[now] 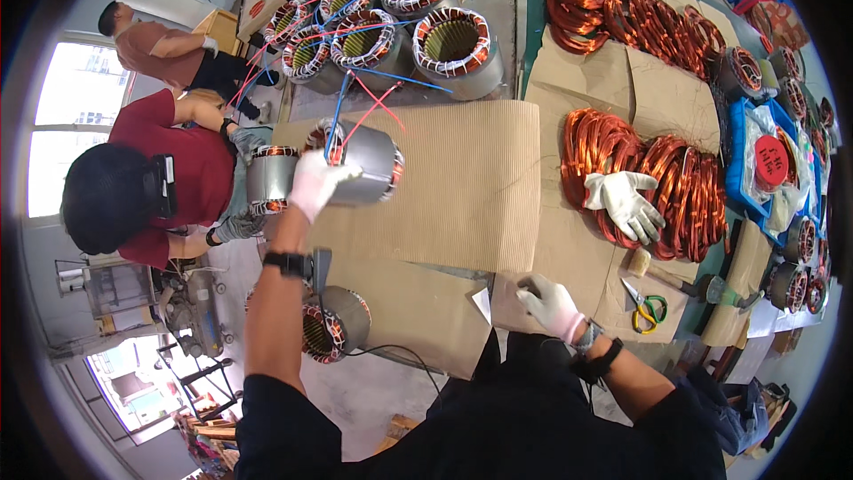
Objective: Assembling copper coils into a motor stator using a mallet and cutting tools.
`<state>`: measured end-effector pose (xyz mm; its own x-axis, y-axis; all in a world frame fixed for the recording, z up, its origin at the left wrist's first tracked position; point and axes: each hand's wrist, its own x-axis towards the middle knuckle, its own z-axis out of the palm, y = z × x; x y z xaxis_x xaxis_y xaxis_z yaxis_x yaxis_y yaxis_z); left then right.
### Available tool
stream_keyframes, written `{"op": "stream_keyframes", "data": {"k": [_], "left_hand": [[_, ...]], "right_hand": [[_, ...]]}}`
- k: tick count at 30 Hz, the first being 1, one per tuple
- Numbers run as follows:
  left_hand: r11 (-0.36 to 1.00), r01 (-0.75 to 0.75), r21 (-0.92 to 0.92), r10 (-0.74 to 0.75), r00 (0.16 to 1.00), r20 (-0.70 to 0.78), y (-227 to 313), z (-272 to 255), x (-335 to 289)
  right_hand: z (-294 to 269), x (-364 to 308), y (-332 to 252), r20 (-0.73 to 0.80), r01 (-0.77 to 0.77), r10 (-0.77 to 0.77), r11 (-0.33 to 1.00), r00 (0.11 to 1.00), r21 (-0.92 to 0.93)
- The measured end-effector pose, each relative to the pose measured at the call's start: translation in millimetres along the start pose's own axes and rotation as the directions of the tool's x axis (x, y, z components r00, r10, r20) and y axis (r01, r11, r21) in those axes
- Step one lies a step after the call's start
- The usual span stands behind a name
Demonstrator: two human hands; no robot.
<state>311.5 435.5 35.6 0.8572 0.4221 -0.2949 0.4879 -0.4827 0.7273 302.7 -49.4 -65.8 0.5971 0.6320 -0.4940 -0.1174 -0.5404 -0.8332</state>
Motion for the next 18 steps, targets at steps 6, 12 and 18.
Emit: {"op": "stream_keyframes", "data": {"k": [6,12,18], "left_hand": [[0.924,0.201,-0.326,-0.166,0.977,0.13,101,83,-145],[0.837,0.361,-0.411,-0.227,0.913,0.339,119,154,-223],[0.656,0.299,-0.693,-0.004,0.919,0.394,78,256,-248]], "right_hand": [[28,43,-32,0.002,0.319,-0.391,0.753,0.92,0.575],[-13,-65,-54,0.085,-0.174,0.16,0.701,0.983,0.691],[-23,-125,-16,-0.277,-0.042,0.249,0.81,0.928,0.585]]}}
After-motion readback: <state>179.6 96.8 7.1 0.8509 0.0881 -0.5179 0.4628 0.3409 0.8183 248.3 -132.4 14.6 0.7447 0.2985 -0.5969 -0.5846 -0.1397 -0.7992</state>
